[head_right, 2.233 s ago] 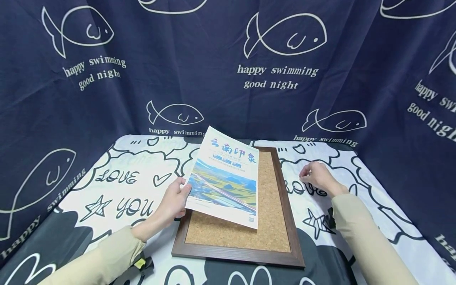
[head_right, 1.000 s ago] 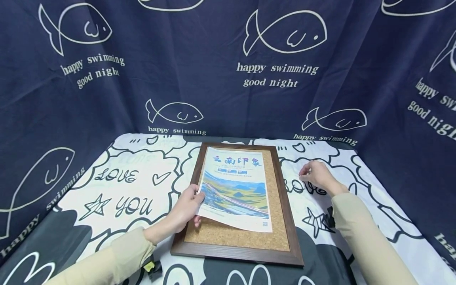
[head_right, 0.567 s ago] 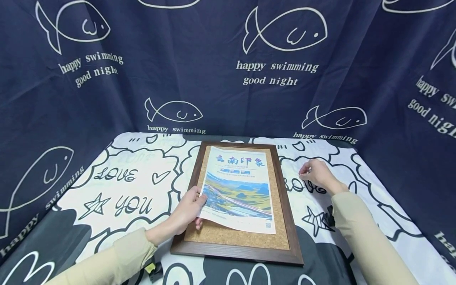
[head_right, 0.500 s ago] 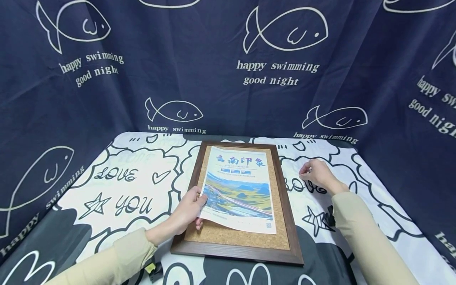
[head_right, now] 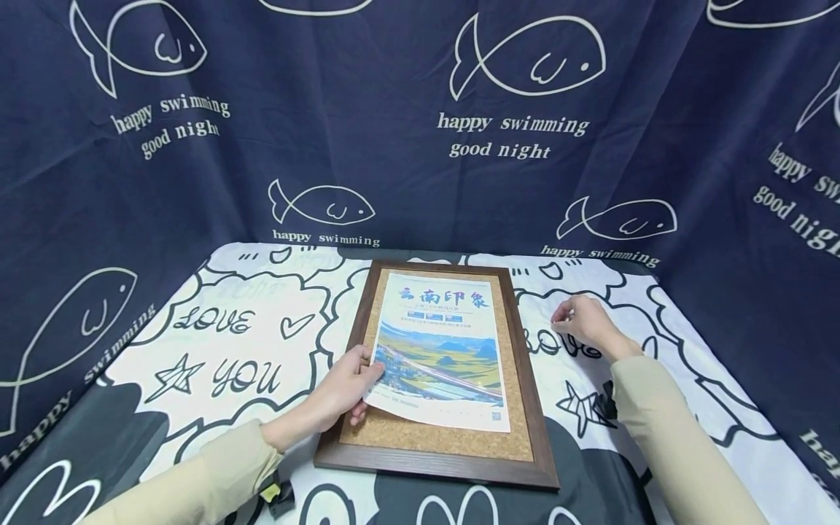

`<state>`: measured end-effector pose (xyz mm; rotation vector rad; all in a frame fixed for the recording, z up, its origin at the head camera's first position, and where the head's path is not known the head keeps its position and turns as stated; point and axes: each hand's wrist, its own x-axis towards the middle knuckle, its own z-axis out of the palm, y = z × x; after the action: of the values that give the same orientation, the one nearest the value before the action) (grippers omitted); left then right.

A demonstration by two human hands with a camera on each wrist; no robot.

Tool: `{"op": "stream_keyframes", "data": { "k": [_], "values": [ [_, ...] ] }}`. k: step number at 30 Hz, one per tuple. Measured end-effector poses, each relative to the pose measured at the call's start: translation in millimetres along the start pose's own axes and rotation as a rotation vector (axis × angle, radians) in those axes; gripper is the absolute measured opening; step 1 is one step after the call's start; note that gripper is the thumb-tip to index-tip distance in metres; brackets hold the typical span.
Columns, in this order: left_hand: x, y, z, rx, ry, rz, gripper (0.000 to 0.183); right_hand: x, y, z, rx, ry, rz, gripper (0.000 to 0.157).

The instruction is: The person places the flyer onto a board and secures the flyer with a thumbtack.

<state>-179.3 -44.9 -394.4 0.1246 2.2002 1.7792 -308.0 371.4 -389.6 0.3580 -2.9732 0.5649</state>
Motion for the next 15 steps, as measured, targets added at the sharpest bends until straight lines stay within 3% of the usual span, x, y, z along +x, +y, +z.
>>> {"op": "stream_keyframes", "data": {
  "k": [3, 6, 10, 15],
  "values": [
    [-1.3, 2.1, -6.0, 0.05, 0.014, -0.014, 0.017, 0, -1, -0.4, 0.0, 0.0, 0.001, 0.009],
    [-1.0, 5.4, -14.0, 0.135, 0.06, 0.015, 0.015, 0, -2, -0.6, -0.005, -0.005, 0.003, 0.009],
    [2.9, 11.4, -25.6, 0.311, 0.136, 0.157, 0.008, 1, -3, -0.7, -0.004, -0.01, 0.0, 0.009],
    [12.8, 13.2, -35.2, 0.514, 0.105, 0.314, 0.006, 0, -3, 0.1, -0.007, -0.004, -0.001, 0.009]
  ]
}}
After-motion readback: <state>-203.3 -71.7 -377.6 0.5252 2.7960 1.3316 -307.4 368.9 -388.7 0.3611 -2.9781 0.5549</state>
